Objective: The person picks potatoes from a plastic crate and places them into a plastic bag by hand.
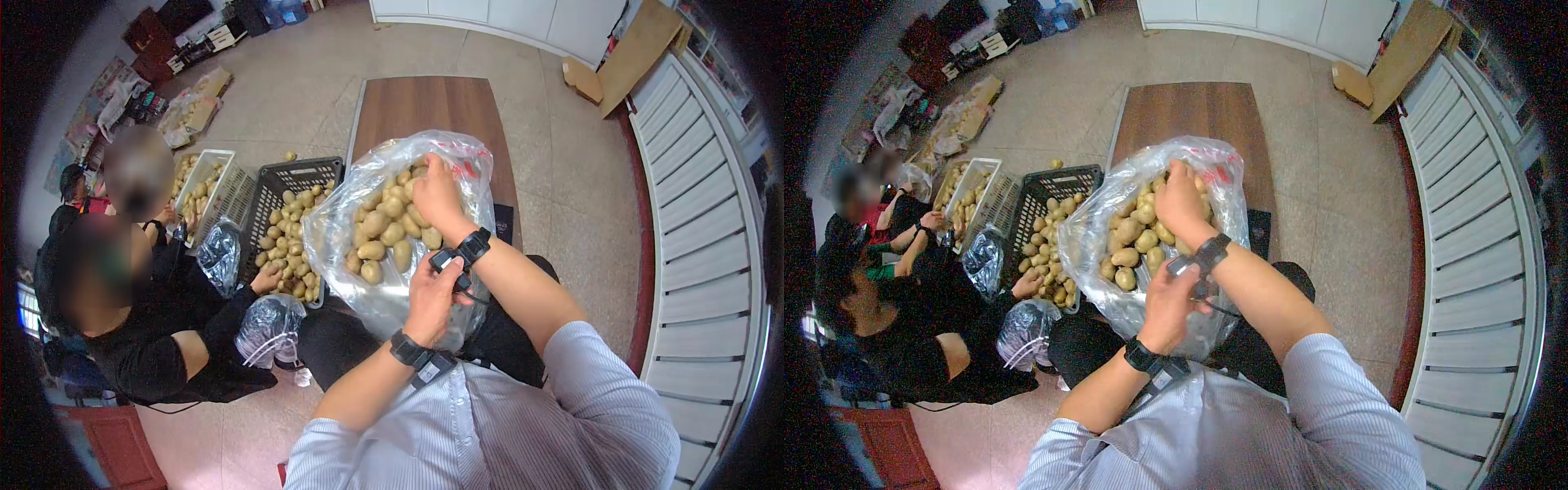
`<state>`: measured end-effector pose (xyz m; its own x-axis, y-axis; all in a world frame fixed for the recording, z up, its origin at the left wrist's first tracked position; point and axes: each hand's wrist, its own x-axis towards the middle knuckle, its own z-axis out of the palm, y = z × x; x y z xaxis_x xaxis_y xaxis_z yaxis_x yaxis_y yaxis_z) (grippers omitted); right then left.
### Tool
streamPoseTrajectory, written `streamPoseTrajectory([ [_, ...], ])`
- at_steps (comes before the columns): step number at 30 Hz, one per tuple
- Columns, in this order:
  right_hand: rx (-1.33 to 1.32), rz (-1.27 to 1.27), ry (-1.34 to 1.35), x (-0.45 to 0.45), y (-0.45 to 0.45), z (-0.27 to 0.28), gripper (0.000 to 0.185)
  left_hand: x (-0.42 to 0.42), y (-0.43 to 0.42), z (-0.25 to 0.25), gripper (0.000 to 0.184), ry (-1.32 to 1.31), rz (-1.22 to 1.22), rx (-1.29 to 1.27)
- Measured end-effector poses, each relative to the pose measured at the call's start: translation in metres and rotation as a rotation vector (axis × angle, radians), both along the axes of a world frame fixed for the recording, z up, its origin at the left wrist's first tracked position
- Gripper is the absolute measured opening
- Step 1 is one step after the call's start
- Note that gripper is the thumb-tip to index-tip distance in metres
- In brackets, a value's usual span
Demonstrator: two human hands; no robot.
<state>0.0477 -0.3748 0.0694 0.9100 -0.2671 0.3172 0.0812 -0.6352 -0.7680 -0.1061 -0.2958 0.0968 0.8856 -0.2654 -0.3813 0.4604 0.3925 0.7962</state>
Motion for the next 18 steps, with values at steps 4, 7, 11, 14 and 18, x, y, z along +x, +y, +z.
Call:
streamPoseTrajectory([
  [4, -0.427, 0.099, -0.024, -0.008, 0.003, 0.004, 0.040, -0.003, 0.006, 0.008, 0.028, -0.004, 0.022, 0.051],
  [7, -0.542, 0.161, 0.027, -0.015, 0.007, 0.017, 0.036, -0.006, 0.008, 0.011, 0.029, 0.011, 0.028, 0.036],
  [11, -0.329, 0.176, 0.123, -0.013, 0.012, 0.009, 0.046, -0.007, 0.012, 0.007, 0.030, 0.048, -0.001, -0.050],
  [14, -0.108, 0.141, 0.021, 0.008, 0.011, -0.025, 0.042, -0.003, 0.013, 0.004, 0.028, 0.062, -0.051, -0.052],
  [18, 0.363, 0.191, 0.157, 0.011, 0.005, -0.032, 0.037, 0.001, 0.016, 0.005, 0.030, 0.065, -0.128, -0.025],
])
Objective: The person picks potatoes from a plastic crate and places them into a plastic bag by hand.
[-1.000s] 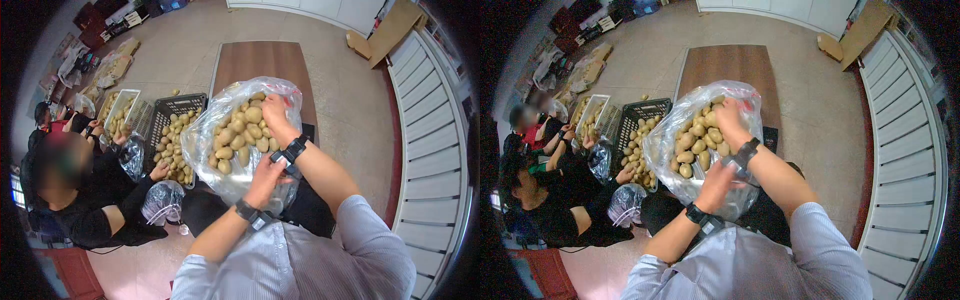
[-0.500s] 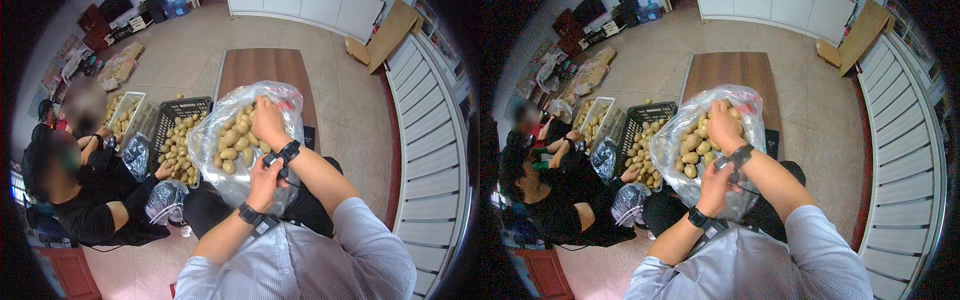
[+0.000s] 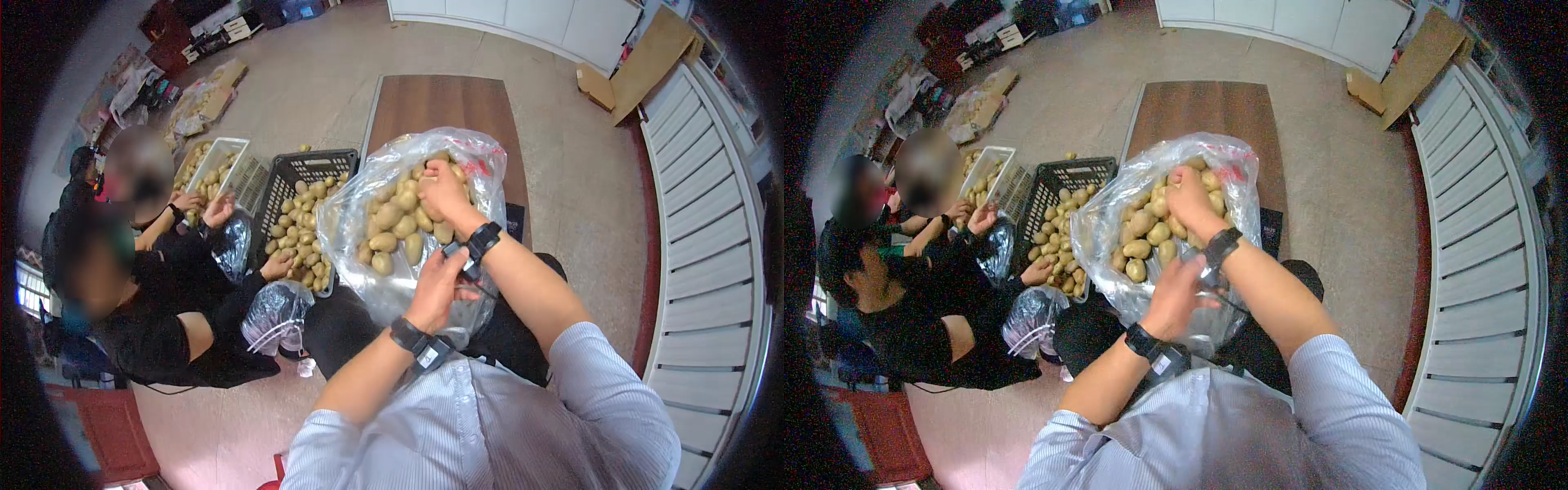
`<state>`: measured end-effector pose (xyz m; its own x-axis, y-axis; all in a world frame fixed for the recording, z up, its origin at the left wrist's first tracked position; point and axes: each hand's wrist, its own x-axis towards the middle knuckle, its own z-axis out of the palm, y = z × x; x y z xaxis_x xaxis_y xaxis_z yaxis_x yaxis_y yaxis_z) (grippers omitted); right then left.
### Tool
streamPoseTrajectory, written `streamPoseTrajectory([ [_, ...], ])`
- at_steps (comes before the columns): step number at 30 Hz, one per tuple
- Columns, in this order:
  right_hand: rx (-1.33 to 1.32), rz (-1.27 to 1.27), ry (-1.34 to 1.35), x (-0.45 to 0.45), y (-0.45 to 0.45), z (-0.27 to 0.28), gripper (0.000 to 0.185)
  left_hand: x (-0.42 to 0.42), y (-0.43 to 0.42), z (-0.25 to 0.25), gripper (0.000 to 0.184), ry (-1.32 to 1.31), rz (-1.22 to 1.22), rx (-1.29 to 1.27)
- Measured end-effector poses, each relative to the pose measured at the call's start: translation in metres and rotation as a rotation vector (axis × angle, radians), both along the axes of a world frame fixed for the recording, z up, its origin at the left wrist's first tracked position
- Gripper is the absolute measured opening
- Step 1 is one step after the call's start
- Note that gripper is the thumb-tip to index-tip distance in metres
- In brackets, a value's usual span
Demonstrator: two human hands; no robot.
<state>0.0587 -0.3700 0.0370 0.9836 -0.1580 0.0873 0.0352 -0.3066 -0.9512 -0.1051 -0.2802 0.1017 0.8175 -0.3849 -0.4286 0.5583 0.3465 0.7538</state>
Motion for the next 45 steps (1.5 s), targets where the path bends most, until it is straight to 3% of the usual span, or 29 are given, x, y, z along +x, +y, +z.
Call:
streamPoseTrajectory([
  [2, 0.366, -0.014, 0.113, -0.009, -0.002, 0.006, 0.034, 0.011, 0.010, -0.007, 0.037, -0.001, 0.062, 0.041],
  [4, 0.470, 0.013, 0.259, -0.026, -0.006, 0.032, 0.030, 0.033, 0.029, -0.020, 0.038, -0.035, 0.176, -0.048],
  [5, 0.523, 0.112, 0.289, -0.027, -0.011, 0.019, 0.026, 0.046, 0.041, -0.019, 0.035, -0.024, 0.244, -0.092],
  [6, 0.511, 0.147, 0.224, -0.049, -0.004, 0.043, 0.021, 0.060, 0.052, -0.017, 0.035, -0.022, 0.284, -0.083],
  [9, 0.484, 0.282, 0.397, -0.092, 0.009, 0.053, 0.021, 0.098, 0.082, -0.016, 0.035, -0.020, 0.541, -0.157],
  [11, 0.562, 0.485, 0.551, -0.121, 0.022, 0.050, 0.044, 0.114, 0.095, -0.025, 0.036, -0.080, 0.594, -0.122],
  [15, 0.540, 0.640, 0.634, -0.155, 0.054, 0.060, 0.049, 0.123, 0.101, -0.032, 0.032, -0.096, 0.617, -0.043],
  [19, 0.629, 0.680, 0.622, -0.154, 0.070, 0.069, 0.046, 0.122, 0.102, -0.034, 0.026, -0.097, 0.657, -0.004],
  [23, 0.584, 0.486, 0.599, -0.154, 0.080, 0.072, 0.046, 0.119, 0.103, -0.035, 0.024, -0.155, 0.688, 0.093],
  [28, 0.600, 0.473, 0.617, -0.157, 0.083, 0.072, 0.036, 0.117, 0.101, -0.033, 0.028, -0.195, 0.670, 0.201],
  [30, 0.633, 0.482, 0.627, -0.157, 0.084, 0.080, 0.030, 0.118, 0.100, -0.034, 0.027, -0.472, 0.609, 0.487],
  [31, 0.629, 0.511, 0.652, -0.158, 0.082, 0.083, 0.029, 0.119, 0.100, -0.034, 0.027, -0.475, 0.611, 0.487],
  [33, 0.627, 0.541, 0.686, -0.162, 0.082, 0.083, 0.028, 0.116, 0.099, -0.020, 0.024, -0.885, 0.579, 0.900],
  [37, 0.572, 0.445, 0.602, -0.172, 0.091, 0.081, 0.027, 0.117, 0.095, -0.014, 0.022, -0.948, 0.574, 0.851],
  [38, 0.543, 0.419, 0.543, -0.172, 0.092, 0.080, 0.028, 0.121, 0.097, -0.020, 0.022, -0.951, 0.576, 0.849],
  [40, 0.535, 0.426, 0.506, -0.170, 0.094, 0.072, 0.028, 0.128, 0.097, -0.033, 0.020, -0.605, 0.524, 0.586],
  [43, 0.567, 0.423, 0.501, -0.170, 0.092, 0.066, 0.034, 0.122, 0.100, -0.026, 0.019, -0.462, 0.520, 0.435],
  [45, 0.560, 0.500, 0.531, -0.170, 0.088, 0.058, 0.039, 0.124, 0.104, -0.032, 0.018, -0.441, 0.505, 0.471],
])
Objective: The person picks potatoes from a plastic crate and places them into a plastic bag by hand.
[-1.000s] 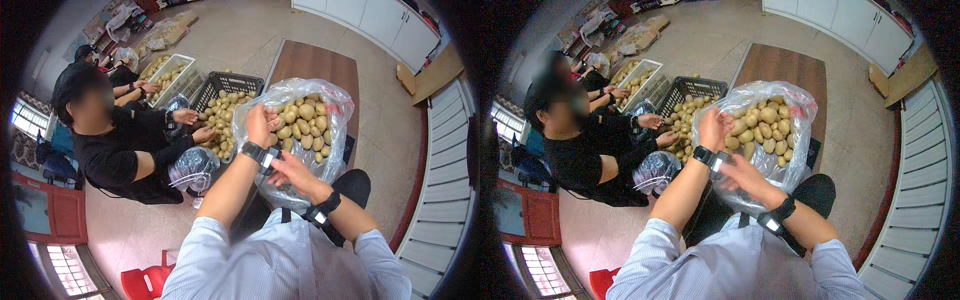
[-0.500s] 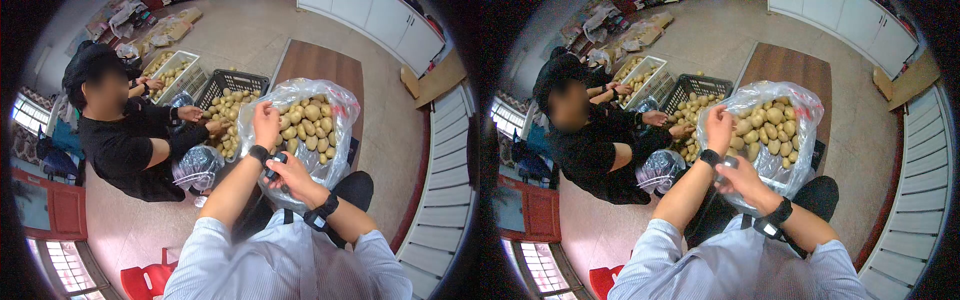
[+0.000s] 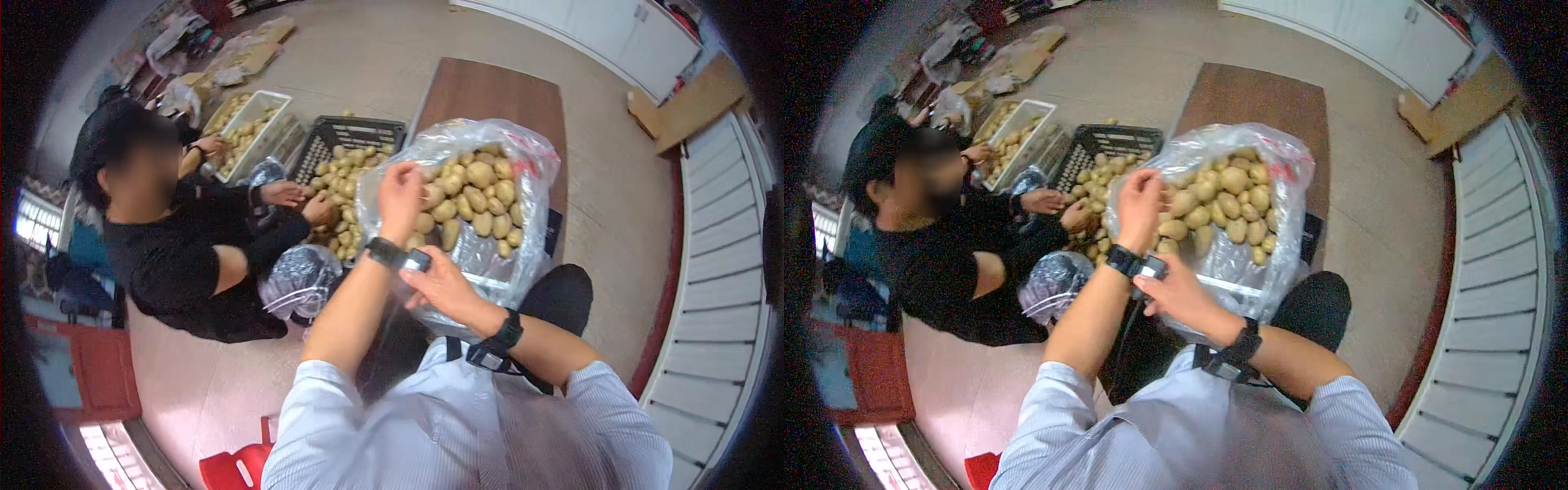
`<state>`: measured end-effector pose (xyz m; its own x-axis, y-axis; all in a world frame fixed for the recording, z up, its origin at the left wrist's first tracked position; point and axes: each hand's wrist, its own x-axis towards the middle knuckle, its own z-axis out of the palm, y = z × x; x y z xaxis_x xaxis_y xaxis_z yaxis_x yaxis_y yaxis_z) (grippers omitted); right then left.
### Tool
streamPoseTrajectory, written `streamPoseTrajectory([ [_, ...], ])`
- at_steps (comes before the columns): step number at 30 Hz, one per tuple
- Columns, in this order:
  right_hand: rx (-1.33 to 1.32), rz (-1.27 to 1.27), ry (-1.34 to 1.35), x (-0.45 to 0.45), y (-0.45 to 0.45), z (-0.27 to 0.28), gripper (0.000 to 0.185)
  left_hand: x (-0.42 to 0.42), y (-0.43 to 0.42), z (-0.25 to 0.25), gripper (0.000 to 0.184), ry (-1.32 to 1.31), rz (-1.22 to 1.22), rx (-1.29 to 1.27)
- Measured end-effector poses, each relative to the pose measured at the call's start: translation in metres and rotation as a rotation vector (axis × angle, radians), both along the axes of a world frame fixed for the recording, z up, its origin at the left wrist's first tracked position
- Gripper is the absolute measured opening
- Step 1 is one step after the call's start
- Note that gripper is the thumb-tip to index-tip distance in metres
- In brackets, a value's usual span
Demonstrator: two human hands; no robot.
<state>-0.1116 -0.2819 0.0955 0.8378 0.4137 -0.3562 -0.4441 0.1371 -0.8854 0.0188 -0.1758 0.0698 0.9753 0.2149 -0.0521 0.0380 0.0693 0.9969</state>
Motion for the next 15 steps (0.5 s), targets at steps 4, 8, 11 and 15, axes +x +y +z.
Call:
streamPoseTrajectory([
  [4, 0.037, 0.074, -0.063, 0.003, -0.019, -0.026, 0.049, 0.009, 0.020, -0.005, 0.020, 0.032, -0.036, -0.089],
  [8, -0.390, -0.024, -0.258, 0.027, -0.041, -0.072, 0.046, 0.013, 0.034, -0.003, 0.020, 0.096, -0.005, -0.171],
  [11, -0.800, -0.060, -0.558, 0.051, -0.083, -0.147, 0.041, 0.016, 0.052, -0.016, 0.022, 0.169, 0.013, -0.206],
  [15, -0.912, -0.107, -0.481, 0.080, -0.119, -0.151, 0.042, 0.010, 0.074, -0.032, 0.027, 0.116, 0.020, -0.214],
])
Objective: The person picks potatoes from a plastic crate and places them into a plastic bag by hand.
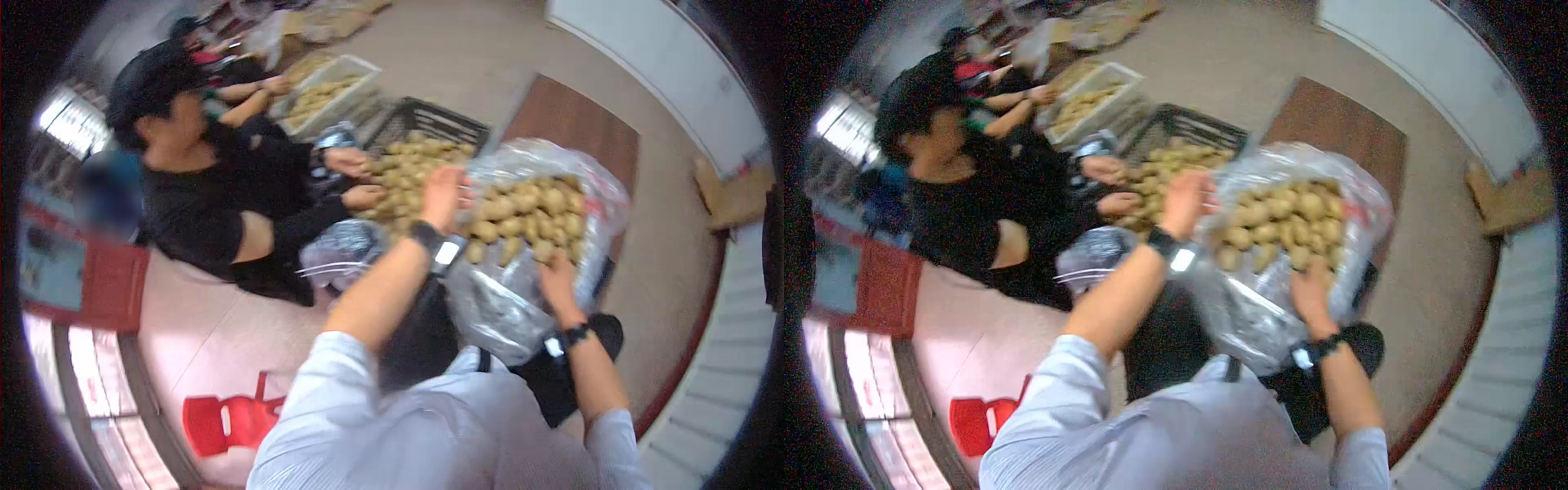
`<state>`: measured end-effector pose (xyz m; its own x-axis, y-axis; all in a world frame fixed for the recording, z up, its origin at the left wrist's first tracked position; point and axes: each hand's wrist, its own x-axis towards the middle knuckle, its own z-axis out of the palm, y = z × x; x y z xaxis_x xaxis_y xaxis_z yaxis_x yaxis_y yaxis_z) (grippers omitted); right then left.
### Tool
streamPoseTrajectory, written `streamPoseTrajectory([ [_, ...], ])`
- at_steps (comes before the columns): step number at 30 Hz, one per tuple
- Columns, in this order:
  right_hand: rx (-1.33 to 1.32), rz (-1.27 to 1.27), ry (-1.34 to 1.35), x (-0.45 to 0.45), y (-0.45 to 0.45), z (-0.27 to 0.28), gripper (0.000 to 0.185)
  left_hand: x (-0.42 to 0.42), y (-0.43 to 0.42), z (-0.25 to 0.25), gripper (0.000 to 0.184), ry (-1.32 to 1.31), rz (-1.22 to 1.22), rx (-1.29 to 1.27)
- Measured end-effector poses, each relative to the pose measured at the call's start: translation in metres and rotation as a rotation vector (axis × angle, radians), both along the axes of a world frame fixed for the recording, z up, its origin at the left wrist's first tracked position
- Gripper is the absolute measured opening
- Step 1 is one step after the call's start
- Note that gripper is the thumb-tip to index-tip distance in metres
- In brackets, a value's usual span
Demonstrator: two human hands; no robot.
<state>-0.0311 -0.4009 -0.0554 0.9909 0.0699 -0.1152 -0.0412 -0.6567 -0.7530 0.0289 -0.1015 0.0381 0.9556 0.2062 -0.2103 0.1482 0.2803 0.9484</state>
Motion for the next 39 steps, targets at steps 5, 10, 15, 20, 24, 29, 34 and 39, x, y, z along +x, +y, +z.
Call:
streamPoseTrajectory([
  [5, -0.062, -0.172, -0.195, 0.013, -0.004, 0.036, 0.040, -0.007, 0.002, -0.006, 0.023, 0.127, 0.073, -0.123],
  [10, -0.219, -0.245, -0.203, 0.030, -0.008, 0.039, 0.049, -0.009, -0.009, -0.001, 0.023, 0.098, -0.018, -0.090],
  [15, -0.412, -0.336, -0.262, 0.039, -0.010, 0.032, 0.062, -0.007, -0.014, 0.002, 0.023, 0.170, -0.038, -0.116],
  [20, -0.384, -0.226, -0.208, 0.032, -0.011, 0.046, 0.066, -0.013, -0.008, -0.005, 0.024, 0.175, 0.011, -0.101],
  [24, -0.398, -0.211, -0.207, 0.022, -0.015, 0.037, 0.062, -0.010, -0.006, -0.006, 0.024, 0.144, -0.006, -0.082],
  [29, -0.492, -0.193, -0.385, 0.021, -0.018, 0.012, 0.055, -0.003, -0.011, -0.012, 0.023, 0.157, -0.047, -0.021],
  [34, -0.484, -0.142, -0.354, 0.014, -0.015, 0.020, 0.056, -0.004, -0.015, -0.007, 0.024, 0.159, -0.082, 0.014],
  [39, -0.504, -0.121, -0.323, 0.010, -0.010, 0.032, 0.060, -0.004, -0.017, -0.003, 0.023, 0.140, -0.137, 0.017],
])
